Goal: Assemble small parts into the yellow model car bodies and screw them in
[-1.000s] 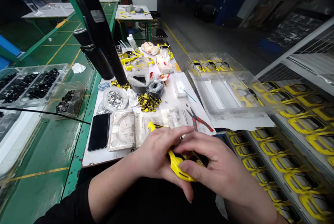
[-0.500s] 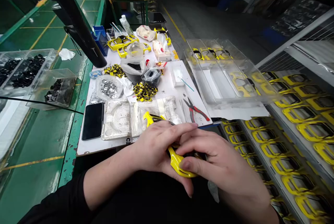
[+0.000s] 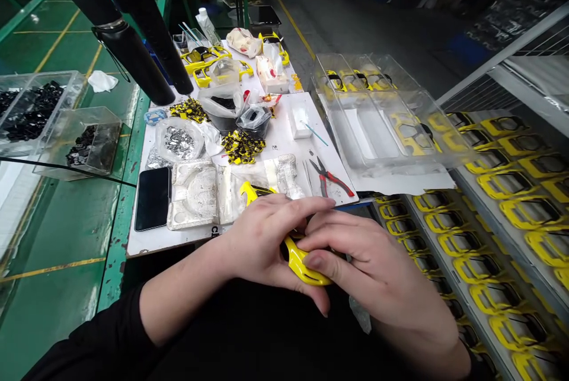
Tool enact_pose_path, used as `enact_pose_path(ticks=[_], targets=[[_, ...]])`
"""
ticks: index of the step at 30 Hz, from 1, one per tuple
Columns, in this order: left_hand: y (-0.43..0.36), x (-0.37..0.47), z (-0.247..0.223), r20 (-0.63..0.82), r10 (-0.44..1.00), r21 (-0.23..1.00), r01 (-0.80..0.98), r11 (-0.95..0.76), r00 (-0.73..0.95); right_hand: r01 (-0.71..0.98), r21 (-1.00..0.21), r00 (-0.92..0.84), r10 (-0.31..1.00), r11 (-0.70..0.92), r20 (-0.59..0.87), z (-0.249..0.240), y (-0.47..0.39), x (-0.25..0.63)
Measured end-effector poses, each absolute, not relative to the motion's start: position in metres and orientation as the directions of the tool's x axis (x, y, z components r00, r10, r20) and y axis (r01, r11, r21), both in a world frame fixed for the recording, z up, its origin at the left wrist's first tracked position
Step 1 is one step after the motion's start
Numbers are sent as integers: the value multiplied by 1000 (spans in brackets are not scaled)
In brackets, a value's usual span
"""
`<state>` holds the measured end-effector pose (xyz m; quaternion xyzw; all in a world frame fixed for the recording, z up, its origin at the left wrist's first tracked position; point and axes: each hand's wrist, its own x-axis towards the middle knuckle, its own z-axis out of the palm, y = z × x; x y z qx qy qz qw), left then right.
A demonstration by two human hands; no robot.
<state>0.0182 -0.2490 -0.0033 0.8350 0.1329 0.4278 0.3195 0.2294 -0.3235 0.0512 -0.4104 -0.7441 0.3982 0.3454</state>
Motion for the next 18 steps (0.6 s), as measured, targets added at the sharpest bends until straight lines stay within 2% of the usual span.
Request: enact_pose_path(ticks=[7, 10, 12, 15, 18], targets=[[-246, 11, -2, 609, 556, 696, -45, -716, 566, 355, -874, -331, 919, 331, 214, 49, -323, 220], [-246, 2, -6, 616, 593, 714, -49, -698, 519, 326, -888, -197, 942, 326, 273, 34, -325, 218], [-246, -8, -11, 611, 641, 743, -57, -667, 465, 248, -916, -110, 949, 314, 296, 18, -325, 216], [-246, -23, -20, 591, 716, 790, -85, -607, 372, 122, -945, -139, 948, 304, 287, -3, -321, 211], [-245, -36, -27, 577, 755, 811, -105, -576, 311, 84, -940, -267, 916, 331, 299, -17, -312, 202]])
